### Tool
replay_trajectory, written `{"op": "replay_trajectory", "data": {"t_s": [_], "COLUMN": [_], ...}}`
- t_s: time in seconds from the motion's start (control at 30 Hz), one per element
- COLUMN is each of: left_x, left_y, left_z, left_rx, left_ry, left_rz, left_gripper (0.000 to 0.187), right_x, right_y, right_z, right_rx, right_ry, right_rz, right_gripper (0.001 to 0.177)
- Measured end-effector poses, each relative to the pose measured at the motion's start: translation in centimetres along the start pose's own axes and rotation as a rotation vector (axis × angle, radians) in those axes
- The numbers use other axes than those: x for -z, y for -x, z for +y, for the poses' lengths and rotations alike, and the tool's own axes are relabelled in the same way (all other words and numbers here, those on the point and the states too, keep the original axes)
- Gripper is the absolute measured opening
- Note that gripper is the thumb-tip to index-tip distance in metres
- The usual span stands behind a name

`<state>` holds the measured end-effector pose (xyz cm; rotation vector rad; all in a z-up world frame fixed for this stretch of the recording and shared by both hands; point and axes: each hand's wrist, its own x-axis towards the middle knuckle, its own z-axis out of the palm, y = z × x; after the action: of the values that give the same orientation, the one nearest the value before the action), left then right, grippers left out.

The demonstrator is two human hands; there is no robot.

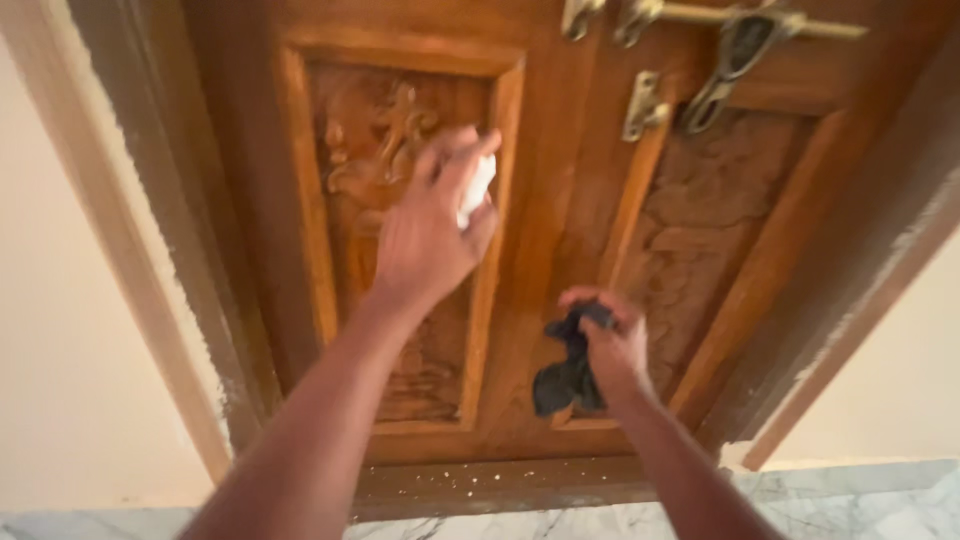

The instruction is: The person sprays a cleaning solution onto the lower section of a wooden door and wipes it with a dark cloth. They continue to spray and wipe along the bottom edge and the carved details of the door frame.

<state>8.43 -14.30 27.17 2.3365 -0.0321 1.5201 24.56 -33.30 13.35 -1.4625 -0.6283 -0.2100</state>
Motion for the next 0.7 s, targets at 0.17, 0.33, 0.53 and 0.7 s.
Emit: {"op": "replay_trajectory", "data": {"t_s": [0.17, 0.33, 0.53, 0.7], "left_x": [-0.4, -1.7, -1.2, 1.3], "left_y": [-5.5, -7.1, -7.0, -11.0], "left_z": [1.8, 2.1, 4.2, 5.6], "left_rx": [-0.014, 0.029, 0.081, 0.166], "left_ry": [-0.117, -0.114, -0.193, -0.132], "left_rz": [-0.003, 0.086, 0.091, 0.029], "left_gripper": [0.054, 0.041, 0.052, 0.066], "right_x": [4.1, 7.2, 7.9, 8.3], "right_y": [-5.3, -9.8, -11.2, -15.3], "right_z": [-8.6, -14.6, -14.1, -16.6], "right_rx": [0.514, 0.542, 0.492, 0.932], "right_ry": [0.156, 0.798, 0.898, 0.754], "right_rz": [0.109, 0.245, 0.024, 0.351], "right_gripper": [0.047, 0.053, 0.038, 0.063]}}
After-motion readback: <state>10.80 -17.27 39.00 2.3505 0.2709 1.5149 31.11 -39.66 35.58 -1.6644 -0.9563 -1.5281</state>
